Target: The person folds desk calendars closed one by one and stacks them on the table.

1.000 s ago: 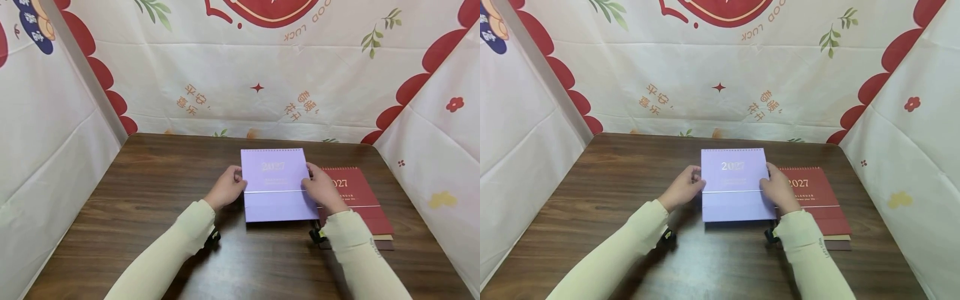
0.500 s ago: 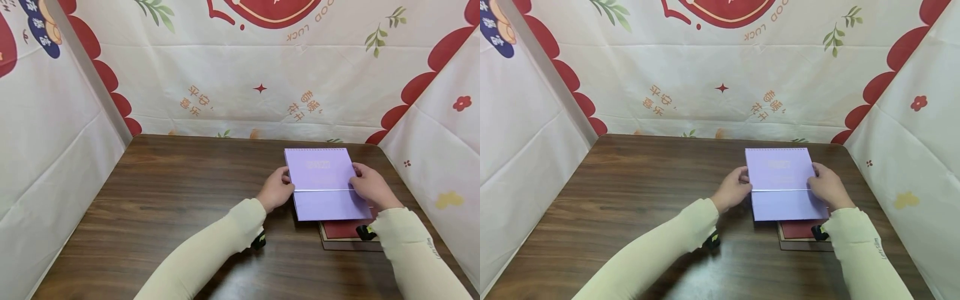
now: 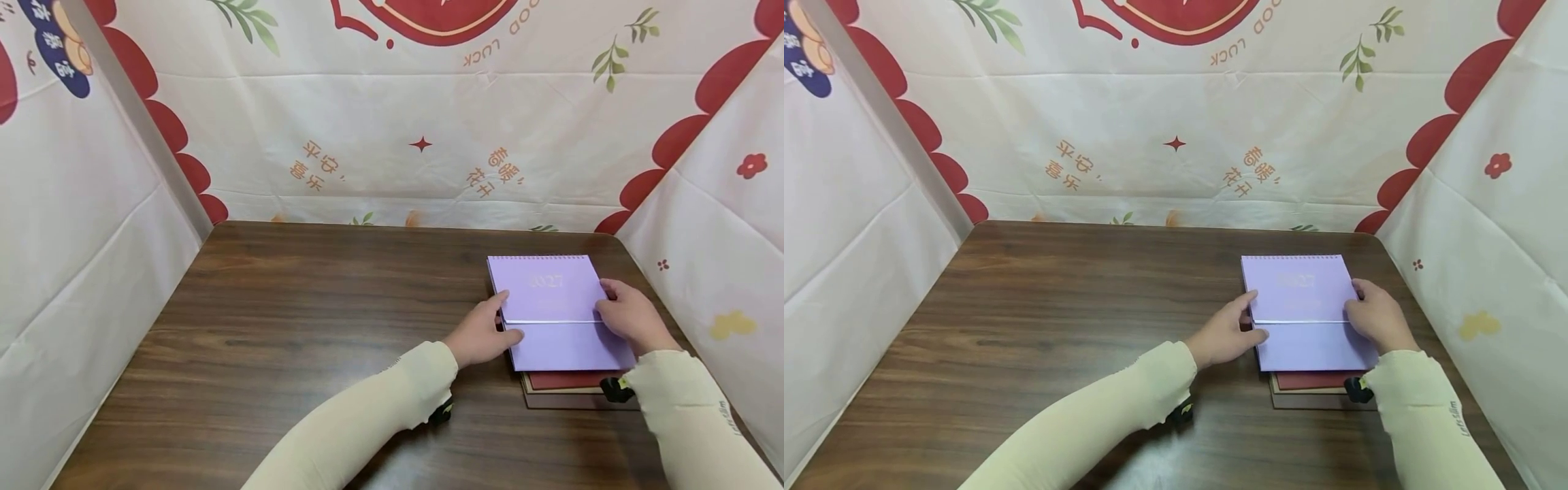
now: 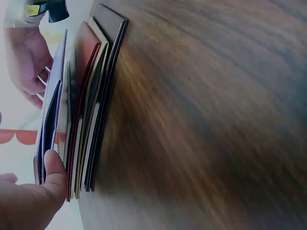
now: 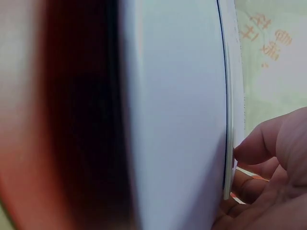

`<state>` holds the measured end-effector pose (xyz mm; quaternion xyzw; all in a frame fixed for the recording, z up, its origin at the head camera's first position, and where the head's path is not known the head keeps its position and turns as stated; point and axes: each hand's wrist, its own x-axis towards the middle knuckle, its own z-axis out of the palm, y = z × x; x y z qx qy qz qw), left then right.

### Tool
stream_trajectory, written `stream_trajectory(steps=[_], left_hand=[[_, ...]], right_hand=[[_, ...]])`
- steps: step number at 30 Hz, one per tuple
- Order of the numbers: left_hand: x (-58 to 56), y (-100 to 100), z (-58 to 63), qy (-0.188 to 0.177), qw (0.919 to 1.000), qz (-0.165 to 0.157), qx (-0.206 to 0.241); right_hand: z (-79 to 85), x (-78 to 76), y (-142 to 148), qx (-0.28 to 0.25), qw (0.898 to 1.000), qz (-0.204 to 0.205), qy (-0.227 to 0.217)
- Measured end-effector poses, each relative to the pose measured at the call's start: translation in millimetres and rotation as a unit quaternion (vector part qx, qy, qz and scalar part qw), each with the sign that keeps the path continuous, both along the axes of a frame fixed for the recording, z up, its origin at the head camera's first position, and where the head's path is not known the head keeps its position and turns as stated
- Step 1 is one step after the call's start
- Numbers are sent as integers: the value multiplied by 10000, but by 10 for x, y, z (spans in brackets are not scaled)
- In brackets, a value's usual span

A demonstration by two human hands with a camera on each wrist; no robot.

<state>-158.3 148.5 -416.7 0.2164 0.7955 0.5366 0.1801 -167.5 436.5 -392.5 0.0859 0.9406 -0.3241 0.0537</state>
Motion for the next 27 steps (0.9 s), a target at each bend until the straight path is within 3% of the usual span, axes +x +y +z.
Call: stream_trajectory(steps=[10,21,24,27], left_hand=[[92,101,-88,239,9984,-416,-291],[118,172,-131,118,9961,-718,-505],[111,174,-136,31,9966,-669,-474],[105,160,-150,-77,9985,-420,-349]], right_hand=[[-112,78,126,310,9995,-84,-43],[-181,148,209,324,9985,-331,-288],[-183,155,213,245,9986,-360,-313],[-163,173,203,163,9988,-364,-281]])
